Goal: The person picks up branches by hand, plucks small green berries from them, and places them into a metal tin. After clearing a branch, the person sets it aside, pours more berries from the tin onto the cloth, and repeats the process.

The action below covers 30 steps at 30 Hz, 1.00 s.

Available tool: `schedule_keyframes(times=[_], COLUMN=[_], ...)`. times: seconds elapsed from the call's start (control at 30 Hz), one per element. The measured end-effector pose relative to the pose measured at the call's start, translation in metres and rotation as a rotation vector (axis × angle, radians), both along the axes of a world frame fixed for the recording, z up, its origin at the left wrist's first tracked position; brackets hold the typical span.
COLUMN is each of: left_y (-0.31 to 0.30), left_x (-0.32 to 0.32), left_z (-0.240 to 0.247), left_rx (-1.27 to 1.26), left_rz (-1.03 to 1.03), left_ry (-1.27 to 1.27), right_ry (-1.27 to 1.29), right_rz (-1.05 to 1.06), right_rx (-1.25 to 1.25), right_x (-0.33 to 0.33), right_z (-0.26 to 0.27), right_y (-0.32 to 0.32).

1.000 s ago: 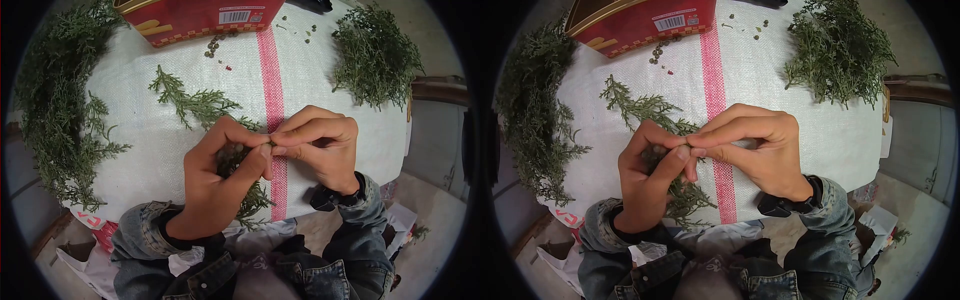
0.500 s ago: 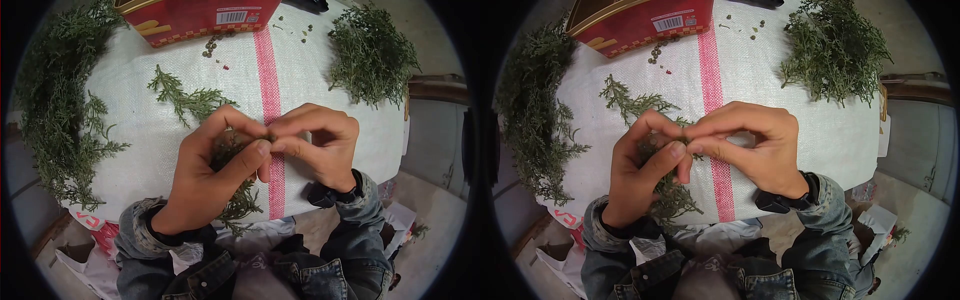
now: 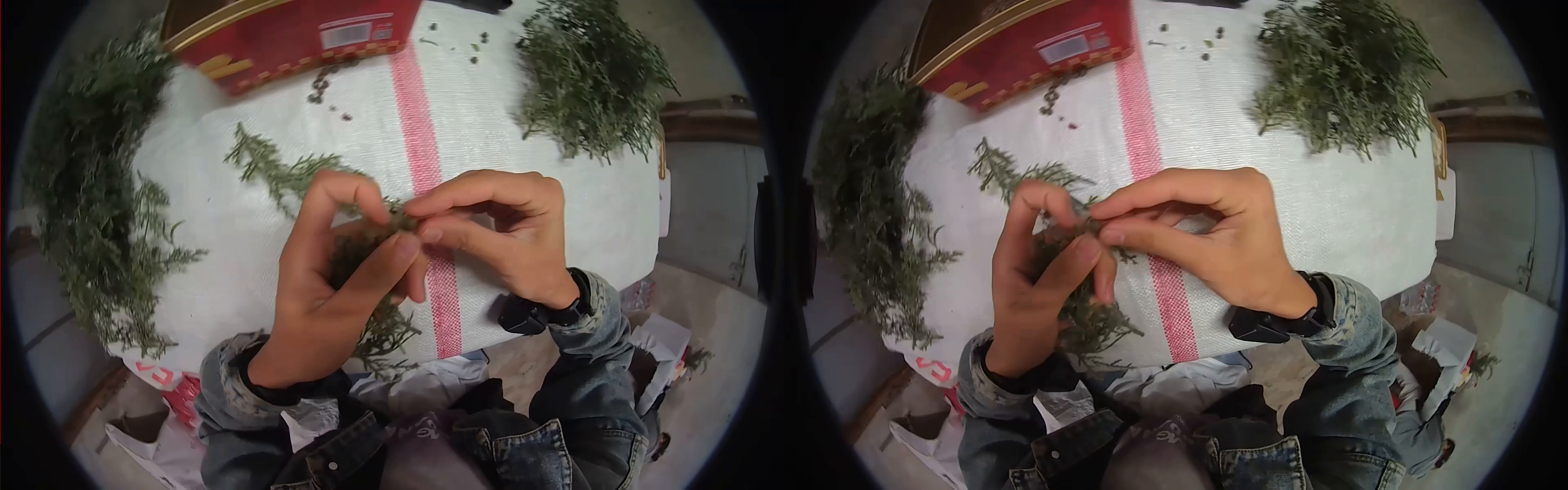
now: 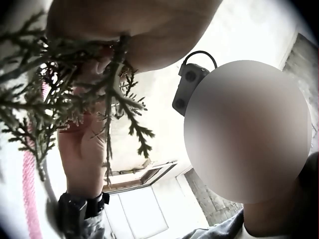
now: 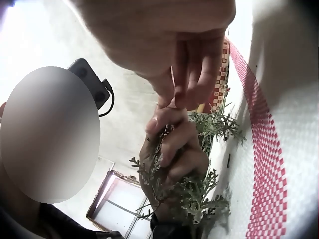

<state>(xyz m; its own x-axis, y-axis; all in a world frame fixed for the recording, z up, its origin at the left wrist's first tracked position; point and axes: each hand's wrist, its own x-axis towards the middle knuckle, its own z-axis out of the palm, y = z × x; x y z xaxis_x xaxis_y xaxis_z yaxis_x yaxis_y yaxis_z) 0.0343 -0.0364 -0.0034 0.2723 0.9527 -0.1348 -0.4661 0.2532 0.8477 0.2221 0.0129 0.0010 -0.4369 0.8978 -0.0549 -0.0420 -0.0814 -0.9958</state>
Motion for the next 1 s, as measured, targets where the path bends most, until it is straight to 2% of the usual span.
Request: schedule_keyframes(times=[0.13,0.23,0.27,0.37,0.53,0.67,0.77,0.93,1.0], left_y=[-0.001,0.000,-0.001,0.003,0.001,0.001,0.003,0.002,0.002], left_x=[0.003,0.002,-0.001,-0.002,-0.002,0.002,0.012,-0.001,-0.002], left_z=[0.001,0.003,0.004,0.003,-0.001,-0.001,0.010,-0.001,-0.003], left_rx=[-0.056,-0.102,-0.105,-0.142,-0.140,-0.134,-0.230,-0.221,-0.184], left_rz=[-0.007,-0.001,0.003,-0.020,-0.019,0.009,0.071,-0.005,-0.001], left_ry=[0.027,0.012,0.020,-0.106,-0.098,-0.049,0.095,-0.040,-0.043], right_ry=[0.018,0.088,0.095,0.050,-0.007,-0.017,-0.038,0.016,0.078], right_rz=[0.037,0.032,0.037,0.033,0.029,0.090,0.083,0.054,0.048], right_rx=[0.057,-0.256,-0.259,0.029,-0.109,-0.052,-0.042,0.128,-0.039], right_x=[0.004,0.001,-0.001,0.000,0.001,0.005,0.007,0.002,0.001], right_z=[0.005,0.009,0.006,-0.001,0.006,0.004,0.002,-0.003,0.001], right_y=[0.000,-0.003,-0.004,-0.001,0.000,0.000,0.002,0.000,-0.002])
